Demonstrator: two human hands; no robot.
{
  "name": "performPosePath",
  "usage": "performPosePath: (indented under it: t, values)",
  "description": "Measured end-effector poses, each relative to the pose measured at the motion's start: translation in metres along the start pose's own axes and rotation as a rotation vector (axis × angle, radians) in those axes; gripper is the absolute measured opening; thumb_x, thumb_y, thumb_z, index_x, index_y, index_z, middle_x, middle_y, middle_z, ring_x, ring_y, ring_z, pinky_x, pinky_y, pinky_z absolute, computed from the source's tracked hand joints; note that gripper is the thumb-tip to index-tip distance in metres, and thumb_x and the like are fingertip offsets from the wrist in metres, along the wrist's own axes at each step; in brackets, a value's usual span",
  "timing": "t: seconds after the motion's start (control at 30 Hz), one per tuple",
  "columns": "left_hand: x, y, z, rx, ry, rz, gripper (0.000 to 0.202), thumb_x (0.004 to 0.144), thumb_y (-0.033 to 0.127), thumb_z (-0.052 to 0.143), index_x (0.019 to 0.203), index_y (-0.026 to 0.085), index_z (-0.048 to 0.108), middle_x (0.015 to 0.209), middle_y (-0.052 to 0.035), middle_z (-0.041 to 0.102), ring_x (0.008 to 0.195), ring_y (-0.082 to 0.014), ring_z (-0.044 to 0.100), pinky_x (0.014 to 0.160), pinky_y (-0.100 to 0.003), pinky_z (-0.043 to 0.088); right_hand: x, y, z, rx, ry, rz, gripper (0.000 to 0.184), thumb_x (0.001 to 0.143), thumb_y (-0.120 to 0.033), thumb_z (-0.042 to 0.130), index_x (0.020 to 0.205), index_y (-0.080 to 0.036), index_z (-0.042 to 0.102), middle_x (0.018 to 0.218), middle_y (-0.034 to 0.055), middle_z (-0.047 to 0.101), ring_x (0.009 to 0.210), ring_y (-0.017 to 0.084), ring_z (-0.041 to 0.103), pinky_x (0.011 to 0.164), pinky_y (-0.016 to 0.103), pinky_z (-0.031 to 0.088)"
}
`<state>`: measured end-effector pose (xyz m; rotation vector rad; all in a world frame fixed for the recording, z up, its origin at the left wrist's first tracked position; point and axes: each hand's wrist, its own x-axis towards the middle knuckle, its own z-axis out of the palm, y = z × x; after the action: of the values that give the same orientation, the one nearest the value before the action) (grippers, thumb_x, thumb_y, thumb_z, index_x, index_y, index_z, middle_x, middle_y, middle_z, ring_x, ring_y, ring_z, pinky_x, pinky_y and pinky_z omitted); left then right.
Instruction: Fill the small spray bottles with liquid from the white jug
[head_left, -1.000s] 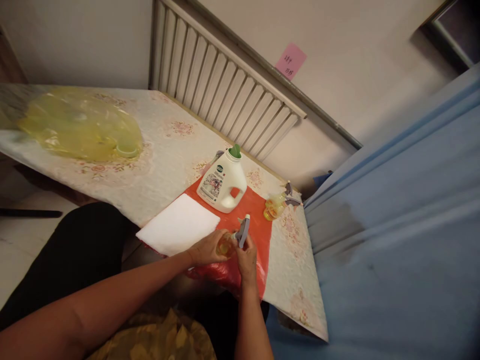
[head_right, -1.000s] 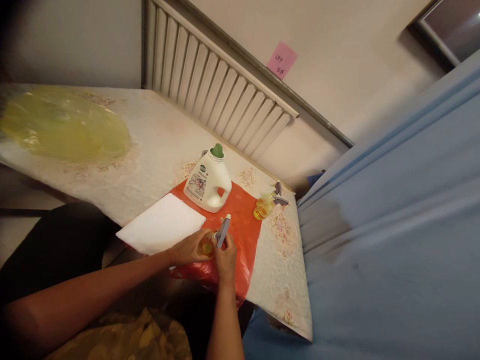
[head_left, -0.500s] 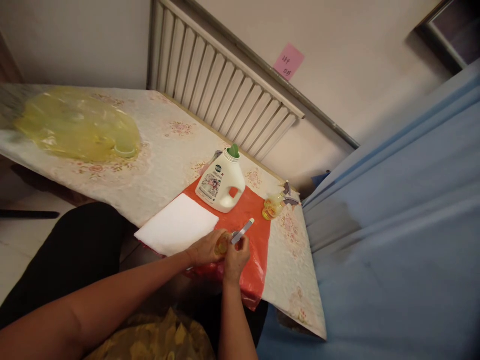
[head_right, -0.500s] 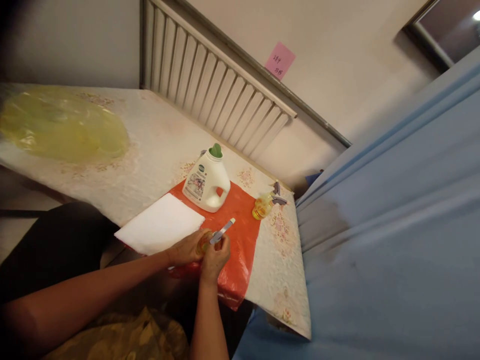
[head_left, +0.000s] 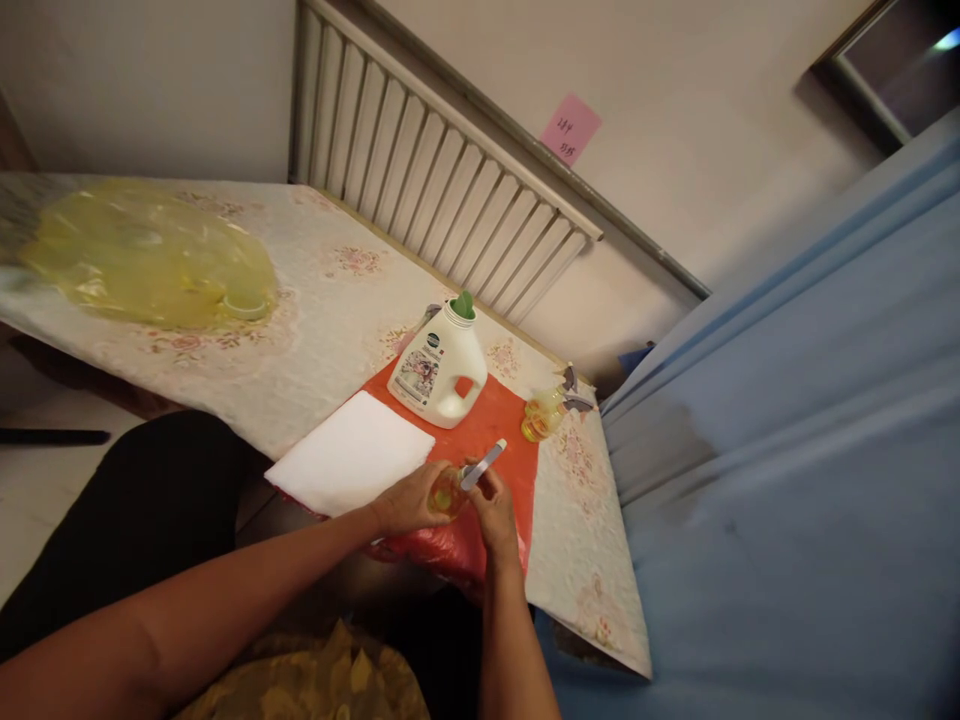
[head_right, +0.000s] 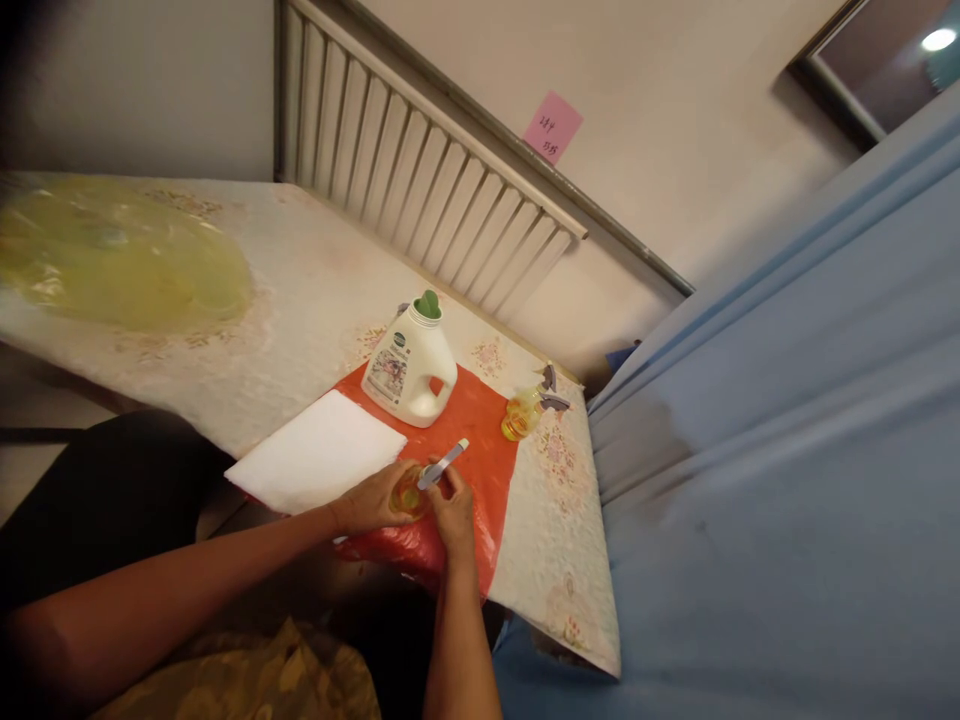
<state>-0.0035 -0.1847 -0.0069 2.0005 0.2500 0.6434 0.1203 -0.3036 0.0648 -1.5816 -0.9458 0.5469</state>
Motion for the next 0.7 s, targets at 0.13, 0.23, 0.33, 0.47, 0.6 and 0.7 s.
performPosePath:
  t: [0.13,0.23,0.33,0.47,0.6,0.7]
  values:
    - [0.001,0.0,0.0,0.002,-0.011,-0.021,0.08,0.066,0.025,0.079,0.136,0.023,0.04,0.131,-0.0097,0.058,0.118,-0.0307,0.058,0.105,-0.047,0.046,0.004,-0.005,-0.002,-0.019,-0.068,-0.013,0.027,0.079,-0.031,0.067,0.103,-0.021,0.074,0.105,0.0042,0.076,0.1,0.024,0.069,0.092,0.038,0.051]
    - [0.001,-0.002,0.0,-0.005,-0.013,-0.027,0.08,0.067,0.026,0.078,0.137,0.024,0.04,0.132,-0.0095,0.058,0.119,-0.0306,0.058,0.105,-0.047,0.046,0.001,-0.006,0.001,-0.051,-0.053,-0.03,0.024,0.081,-0.031,0.064,0.101,-0.021,0.073,0.102,0.0029,0.075,0.094,0.022,0.068,0.088,0.034,0.051]
    - [0.001,-0.003,0.001,-0.008,-0.01,-0.009,0.08,0.067,0.025,0.078,0.137,0.024,0.039,0.131,-0.0091,0.059,0.117,-0.0302,0.059,0.103,-0.048,0.047,-0.004,-0.006,0.005,-0.06,-0.015,-0.034,0.023,0.082,-0.029,0.061,0.1,-0.021,0.072,0.1,0.0018,0.075,0.092,0.021,0.067,0.085,0.031,0.051]
    - [0.001,-0.003,0.001,0.001,0.001,0.014,0.076,0.07,0.028,0.078,0.136,0.023,0.041,0.129,-0.0102,0.06,0.115,-0.0295,0.06,0.102,-0.047,0.048,-0.009,-0.006,0.01,-0.052,0.03,-0.037,0.023,0.083,-0.03,0.06,0.102,-0.022,0.071,0.1,0.0014,0.074,0.093,0.021,0.066,0.086,0.031,0.051]
    - [0.001,-0.003,0.002,-0.003,0.008,0.03,0.074,0.071,0.032,0.078,0.135,0.023,0.042,0.127,-0.0098,0.06,0.115,-0.0286,0.06,0.101,-0.045,0.048,-0.01,-0.003,0.016,-0.068,0.087,-0.03,0.027,0.083,-0.03,0.058,0.105,-0.021,0.07,0.105,0.0028,0.074,0.097,0.021,0.066,0.088,0.031,0.05]
    - [0.002,-0.004,0.002,0.001,0.013,0.035,0.072,0.073,0.034,0.078,0.134,0.022,0.043,0.125,-0.0099,0.061,0.113,-0.0285,0.061,0.099,-0.044,0.049,-0.011,-0.001,0.021,-0.077,0.137,-0.017,0.028,0.083,-0.033,0.058,0.104,-0.02,0.07,0.104,0.0038,0.074,0.098,0.022,0.066,0.088,0.032,0.049]
